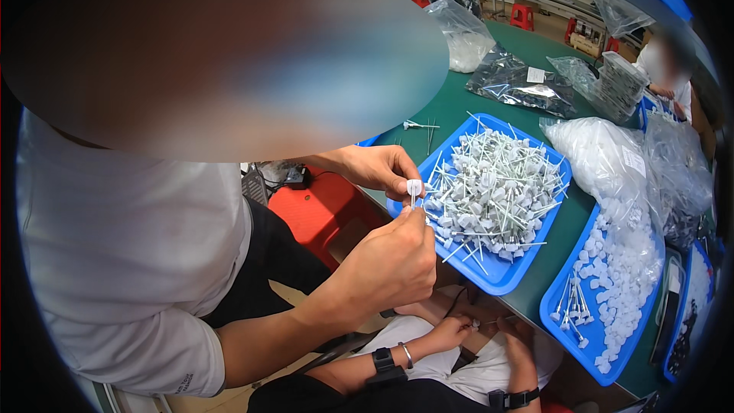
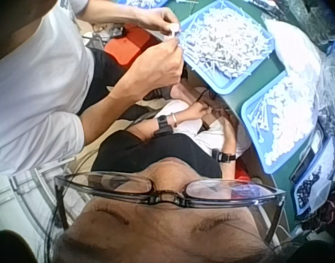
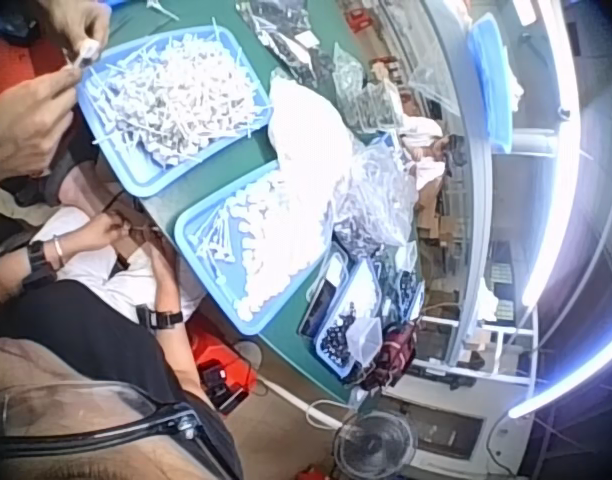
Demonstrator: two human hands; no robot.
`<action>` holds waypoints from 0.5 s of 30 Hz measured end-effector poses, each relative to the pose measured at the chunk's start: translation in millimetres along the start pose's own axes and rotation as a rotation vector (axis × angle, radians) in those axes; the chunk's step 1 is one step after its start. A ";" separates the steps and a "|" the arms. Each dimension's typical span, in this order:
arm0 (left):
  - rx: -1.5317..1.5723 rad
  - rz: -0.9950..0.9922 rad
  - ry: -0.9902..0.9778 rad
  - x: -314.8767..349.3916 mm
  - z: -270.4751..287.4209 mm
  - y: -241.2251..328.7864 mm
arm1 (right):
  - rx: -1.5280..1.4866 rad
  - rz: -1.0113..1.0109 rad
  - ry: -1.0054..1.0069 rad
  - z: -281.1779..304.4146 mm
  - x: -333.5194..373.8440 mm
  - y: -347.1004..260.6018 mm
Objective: The recorder uses tweezers to assemble small plastic parts at a workshop table.
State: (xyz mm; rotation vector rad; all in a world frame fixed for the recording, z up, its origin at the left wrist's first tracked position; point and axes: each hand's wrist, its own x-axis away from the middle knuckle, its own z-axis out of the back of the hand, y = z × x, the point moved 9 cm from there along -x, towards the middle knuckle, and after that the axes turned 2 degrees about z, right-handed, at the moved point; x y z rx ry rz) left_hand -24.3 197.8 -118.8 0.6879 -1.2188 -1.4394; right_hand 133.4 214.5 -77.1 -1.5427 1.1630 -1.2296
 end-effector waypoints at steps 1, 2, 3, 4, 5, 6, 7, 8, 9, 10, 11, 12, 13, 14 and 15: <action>0.007 0.008 -0.003 0.3 -0.7 -1.3 | 0.007 -0.009 -0.001 -0.8 0.4 -0.6; 0.008 0.008 -0.004 0.0 -0.6 -1.2 | 0.009 -0.010 0.000 -1.0 0.0 -0.4; 0.017 -0.001 0.002 -0.1 -0.1 -0.6 | 0.009 -0.008 0.003 -0.9 -0.2 0.0; 0.027 -0.009 0.008 -0.2 0.2 -0.4 | 0.010 -0.008 0.006 -0.8 -0.4 0.4; 0.021 -0.011 0.011 -0.2 0.4 0.4 | 0.006 -0.003 0.004 -1.1 0.0 -0.8; 0.009 -0.019 0.014 -0.1 0.6 1.4 | -0.009 0.002 -0.001 -1.9 0.4 -2.5; -0.003 -0.026 0.017 0.0 0.7 2.5 | -0.023 0.008 -0.007 -2.7 1.0 -4.3; 0.000 -0.026 0.016 -0.1 1.6 3.8 | -0.021 0.006 -0.006 -4.0 0.9 -5.9; 0.005 -0.021 0.015 0.1 2.6 4.8 | -0.026 0.003 -0.004 -5.4 0.9 -7.9; 0.009 -0.016 0.014 0.0 3.6 6.0 | -0.031 0.000 -0.003 -6.2 0.7 -8.8; 0.011 -0.016 0.014 -0.1 3.5 5.6 | -0.030 -0.001 -0.003 -6.5 0.8 -8.8; 0.008 -0.018 0.010 -0.4 3.2 5.5 | -0.033 0.008 -0.003 -6.8 0.7 -9.5; 0.005 -0.020 0.006 -0.5 3.0 5.5 | -0.036 0.016 -0.003 -7.1 0.5 -10.2; 0.005 -0.020 0.006 0.2 2.4 5.4 | -0.036 0.016 -0.003 -6.6 0.7 -9.5; 0.044 -0.038 0.008 1.0 2.3 7.0 | -0.032 0.015 -0.006 -6.1 0.5 -8.3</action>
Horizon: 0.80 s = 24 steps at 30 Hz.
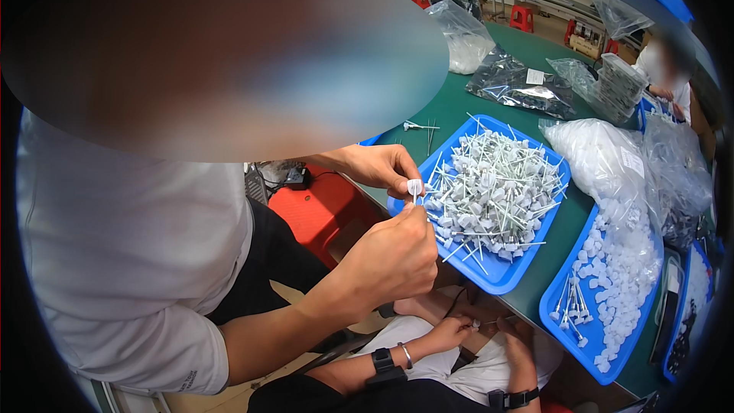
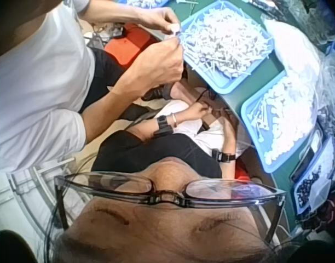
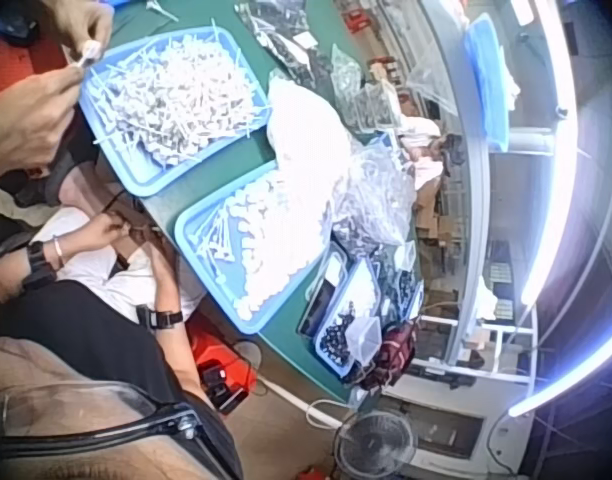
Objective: The recorder uses tweezers to assemble small plastic parts at a workshop table.
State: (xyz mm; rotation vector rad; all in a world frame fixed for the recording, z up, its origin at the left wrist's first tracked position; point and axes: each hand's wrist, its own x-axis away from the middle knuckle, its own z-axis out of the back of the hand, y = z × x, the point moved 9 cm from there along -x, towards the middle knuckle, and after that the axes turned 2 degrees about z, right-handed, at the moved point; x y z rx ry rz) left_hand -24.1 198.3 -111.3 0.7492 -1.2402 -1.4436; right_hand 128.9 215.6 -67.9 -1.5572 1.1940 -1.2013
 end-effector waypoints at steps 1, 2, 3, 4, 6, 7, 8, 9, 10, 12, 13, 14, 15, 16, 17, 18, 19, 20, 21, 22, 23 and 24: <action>0.038 -0.018 0.002 0.5 0.2 1.6 | 0.004 -0.001 -0.002 0.6 -0.4 1.3; 0.038 -0.018 0.002 1.3 0.1 2.0 | 0.004 -0.001 -0.002 1.9 -0.5 3.0; 0.056 -0.032 0.002 2.3 0.3 3.6 | 0.014 0.008 -0.005 3.1 -1.0 4.3; 0.073 -0.045 0.002 2.9 0.5 5.2 | 0.025 0.017 -0.008 4.3 -1.4 5.4; 0.067 -0.054 0.002 3.5 -0.2 4.3 | 0.033 0.011 -0.012 7.9 -2.3 10.4; 0.060 -0.062 0.001 3.8 -0.5 4.3 | 0.042 0.004 -0.016 8.5 -2.4 11.9; 0.060 -0.062 0.002 3.7 -0.6 4.2 | 0.042 0.005 -0.016 8.6 -2.5 12.1; 0.052 -0.066 0.003 3.5 -0.6 4.4 | 0.035 0.000 -0.013 8.8 -2.5 12.6; 0.044 -0.070 0.005 3.3 -0.6 4.6 | 0.028 -0.005 -0.010 9.0 -2.5 13.0; 0.055 -0.048 -0.006 3.5 -0.9 4.2 | 0.005 0.005 0.000 6.9 -1.8 10.1; 0.066 -0.027 -0.017 3.4 -1.6 3.1 | -0.018 0.015 0.011 6.2 -1.4 7.8; 0.066 -0.027 -0.016 3.3 -2.1 1.3 | -0.018 0.015 0.010 4.8 -0.9 6.4; 0.062 -0.045 -0.001 3.2 -1.5 1.2 | -0.019 0.013 0.015 4.1 -0.4 5.2; 0.059 -0.064 0.013 3.3 -0.7 1.0 | -0.020 0.011 0.020 3.9 -0.1 4.7; 0.059 -0.064 0.012 3.0 -0.5 1.8 | -0.021 0.011 0.022 4.7 -0.5 5.5; 0.046 -0.040 -0.006 2.3 -1.7 0.3 | -0.027 0.012 0.019 5.7 -1.2 7.0; 0.033 -0.016 -0.024 1.9 -3.1 -1.1 | -0.034 0.013 0.016 6.4 -1.7 8.3; 0.033 -0.015 -0.024 1.8 -3.2 -1.4 | -0.034 0.013 0.017 6.9 -1.9 9.2; 0.035 -0.014 -0.028 1.6 -3.6 -1.8 | -0.027 0.017 0.021 7.6 -2.0 9.6; 0.038 -0.012 -0.032 1.5 -3.9 -2.1 | -0.021 0.021 0.025 8.6 -2.1 10.2; 0.037 -0.013 -0.031 1.2 -5.3 -6.1 | -0.021 0.022 0.024 10.6 -2.7 12.5; 0.043 -0.039 -0.008 0.9 -4.9 -7.6 | 0.006 0.005 0.012 12.9 -3.6 17.3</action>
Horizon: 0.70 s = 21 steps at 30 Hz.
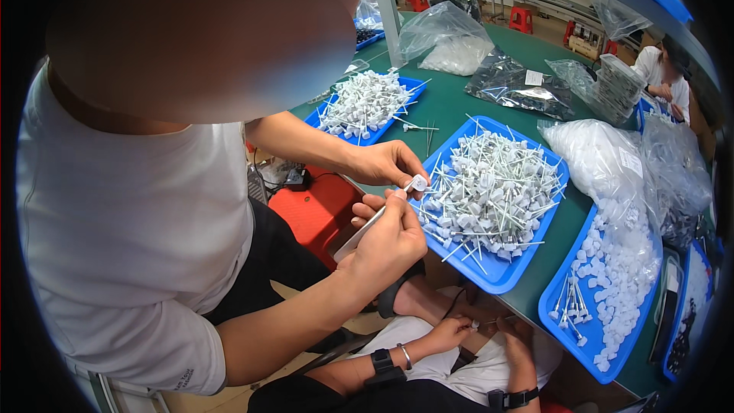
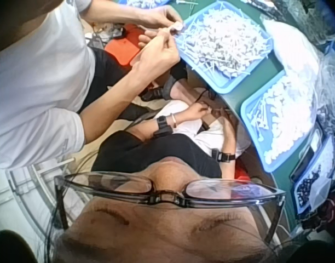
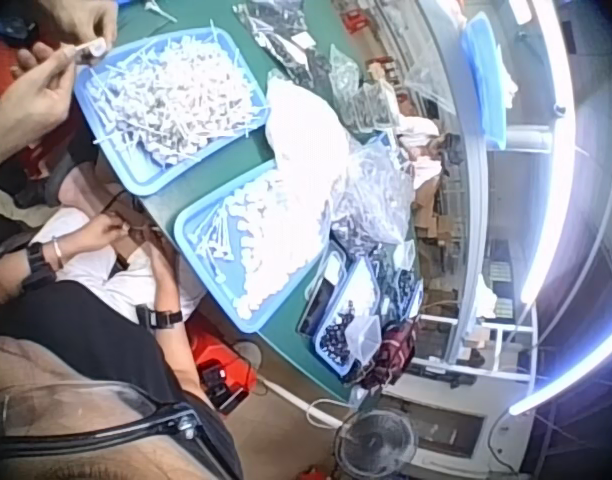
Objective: The recorder uses tweezers to assemble small plastic parts at a workshop table.
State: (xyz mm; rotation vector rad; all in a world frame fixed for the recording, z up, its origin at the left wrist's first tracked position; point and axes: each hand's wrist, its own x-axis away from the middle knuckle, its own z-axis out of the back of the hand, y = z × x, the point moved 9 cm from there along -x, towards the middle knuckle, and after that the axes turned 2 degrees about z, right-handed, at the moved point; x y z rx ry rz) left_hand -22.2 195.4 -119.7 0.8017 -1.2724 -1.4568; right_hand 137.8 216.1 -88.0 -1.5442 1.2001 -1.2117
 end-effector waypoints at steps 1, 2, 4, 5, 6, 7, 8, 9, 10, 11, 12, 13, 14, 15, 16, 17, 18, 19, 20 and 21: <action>0.005 -0.027 0.023 0.0 0.9 -1.5 | 0.027 -0.017 -0.013 0.6 -0.4 3.0; 0.005 -0.027 0.022 -0.2 0.8 -2.1 | 0.027 -0.017 -0.012 0.2 -0.4 2.8; 0.009 -0.020 0.014 -0.2 0.1 -3.8 | 0.012 -0.005 -0.010 -1.7 -0.2 -0.5; 0.009 -0.020 0.013 0.0 1.3 0.8 | 0.012 -0.005 -0.008 -2.0 0.1 -1.5; -0.001 0.015 -0.011 0.1 0.6 2.2 | 0.001 -0.006 -0.010 -2.6 0.5 -2.6; -0.011 0.050 -0.036 0.3 -0.3 3.7 | -0.009 -0.008 -0.012 -3.1 0.8 -3.4; -0.012 0.050 -0.035 0.6 0.3 3.6 | -0.009 -0.008 -0.013 -4.3 1.1 -4.7; -0.021 0.053 -0.041 0.7 0.3 3.1 | -0.010 -0.009 -0.014 -5.4 1.3 -5.7; -0.031 0.057 -0.048 0.8 0.2 2.5 | -0.011 -0.010 -0.015 -6.1 1.4 -6.2; -0.031 0.057 -0.047 0.8 0.0 1.6 | -0.011 -0.009 -0.016 -5.4 1.1 -5.4; -0.020 0.042 -0.036 1.0 0.2 2.1 | -0.003 -0.012 -0.022 -4.4 0.6 -3.4; -0.008 0.028 -0.025 1.1 0.8 2.6 | 0.004 -0.015 -0.029 -4.0 0.3 -1.6; -0.008 0.028 -0.027 1.0 0.4 3.3 | 0.004 -0.015 -0.027 -3.2 0.4 -0.5; -0.005 0.023 -0.018 1.0 0.6 4.6 | -0.010 -0.013 -0.026 -2.6 0.6 0.3; -0.003 0.019 -0.010 0.8 1.1 5.8 | -0.025 -0.010 -0.025 -2.1 0.7 0.5; -0.003 0.019 -0.009 0.9 1.4 5.6 | -0.025 -0.010 -0.025 -2.8 0.8 0.0; -0.016 0.017 -0.008 0.9 1.7 5.6 | -0.029 -0.001 -0.023 -3.7 1.0 -2.2; -0.029 0.016 -0.007 1.0 1.9 5.6 | -0.032 0.008 -0.021 -4.5 1.3 -4.3; -0.029 0.016 -0.007 1.1 2.1 5.5 | -0.033 0.008 -0.021 -5.4 1.5 -5.5; -0.022 0.021 -0.012 1.3 1.8 5.0 | -0.044 0.002 -0.021 -6.3 1.8 -6.2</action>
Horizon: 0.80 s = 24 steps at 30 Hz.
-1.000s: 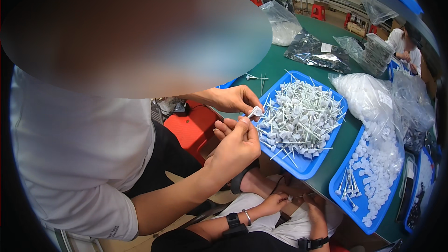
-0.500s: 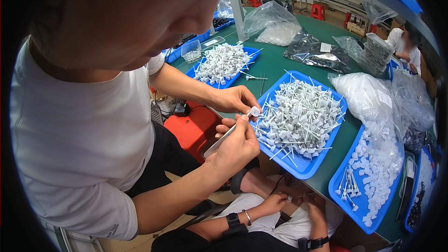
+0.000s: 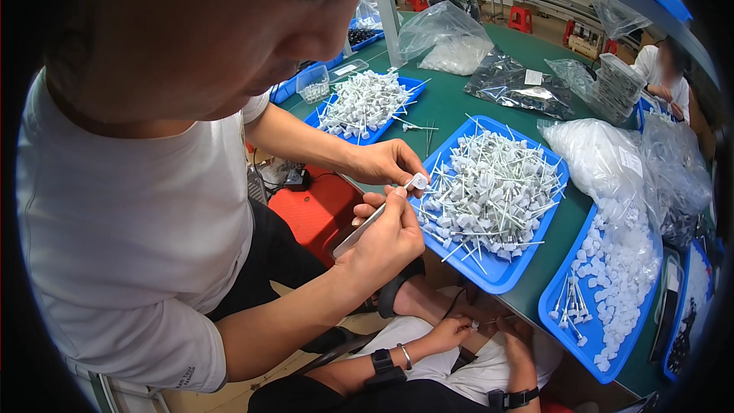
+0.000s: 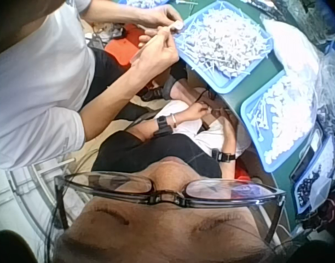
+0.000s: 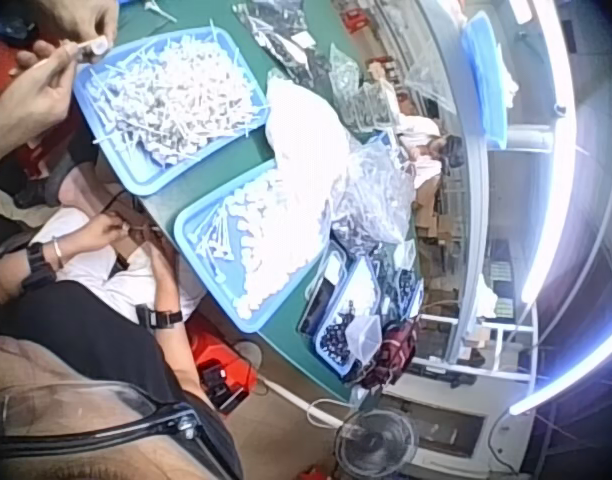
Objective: The recorder uses tweezers to assemble small plastic parts at a workshop table.
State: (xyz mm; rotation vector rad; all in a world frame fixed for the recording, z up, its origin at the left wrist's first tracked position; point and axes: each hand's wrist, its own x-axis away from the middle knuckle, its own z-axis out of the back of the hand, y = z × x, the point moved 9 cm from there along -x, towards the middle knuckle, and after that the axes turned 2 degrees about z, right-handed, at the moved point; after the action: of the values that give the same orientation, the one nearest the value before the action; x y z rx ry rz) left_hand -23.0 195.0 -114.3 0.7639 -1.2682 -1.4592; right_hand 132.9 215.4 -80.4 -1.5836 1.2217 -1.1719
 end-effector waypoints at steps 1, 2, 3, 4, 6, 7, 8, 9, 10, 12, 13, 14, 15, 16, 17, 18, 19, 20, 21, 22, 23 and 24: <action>0.007 0.004 -0.006 0.1 -0.3 -0.5 | -0.011 -0.006 0.000 -0.5 0.1 0.1; 0.007 0.004 -0.006 -0.4 -1.1 -2.3 | -0.011 -0.005 0.001 0.7 -0.3 1.4; -0.002 -0.013 0.006 -1.0 -0.7 -2.5 | -0.013 -0.009 -0.003 2.3 -1.1 4.6; -0.012 -0.030 0.017 -1.3 -0.3 -2.8 | -0.016 -0.013 -0.007 3.0 -1.5 6.3; 0.007 0.000 0.003 -1.1 -1.0 -2.6 | -0.020 -0.016 0.002 1.8 -0.9 4.2; 0.025 0.030 -0.010 -1.0 -1.8 -3.8 | -0.025 -0.018 0.010 1.3 -0.6 3.0; 0.024 0.030 -0.010 -0.8 -1.4 -3.3 | -0.025 -0.018 0.010 0.3 -0.2 1.6; 0.031 0.035 -0.018 -0.6 -1.7 -3.2 | -0.015 -0.017 0.018 0.2 0.1 0.2; 0.038 0.041 -0.025 -0.5 -2.0 -3.1 | -0.004 -0.015 0.026 0.5 0.2 -0.4; 0.025 0.039 -0.026 -1.2 -2.4 -5.4 | -0.001 -0.008 0.021 1.8 -0.3 1.2; 0.013 0.038 -0.026 -1.5 -2.8 -6.5 | 0.002 0.000 0.016 1.9 -0.5 1.2; 0.012 0.039 -0.026 -1.3 -3.1 -7.0 | 0.001 0.000 0.016 1.8 -0.4 1.2; 0.009 0.027 -0.018 -1.1 -2.7 -6.4 | 0.009 0.000 0.019 1.9 -0.1 0.8; 0.005 0.016 -0.009 -0.9 -2.3 -5.9 | 0.017 -0.001 0.023 2.1 0.2 0.4; 0.005 0.016 -0.010 -0.8 -2.0 -4.3 | 0.017 -0.001 0.023 2.1 0.6 0.0; -0.006 0.029 -0.018 -0.9 -2.4 -4.0 | 0.022 -0.001 0.025 2.3 1.1 -0.3; -0.018 0.043 -0.026 -0.7 -3.1 -3.7 | 0.026 -0.002 0.028 2.9 1.7 -0.2; -0.018 0.042 -0.026 -0.7 -3.1 -4.0 | 0.026 -0.002 0.028 3.2 1.7 0.5; -0.027 0.032 -0.022 -0.7 -3.0 -3.5 | 0.024 -0.008 0.030 4.4 1.7 2.6; -0.036 0.023 -0.018 -0.5 -3.1 -3.2 | 0.023 -0.015 0.033 5.3 2.0 4.0; -0.034 0.023 -0.019 -0.6 -2.6 -3.3 | 0.024 -0.016 0.033 3.8 1.8 2.5; -0.019 0.029 -0.021 -0.6 -2.4 -4.1 | 0.035 -0.018 0.035 1.5 1.9 -0.7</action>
State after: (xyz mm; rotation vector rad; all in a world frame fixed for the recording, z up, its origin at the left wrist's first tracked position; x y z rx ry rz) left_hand -21.8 194.5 -119.0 0.7167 -1.2750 -1.4572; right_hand 134.7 213.8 -79.8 -1.5567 1.2058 -1.2309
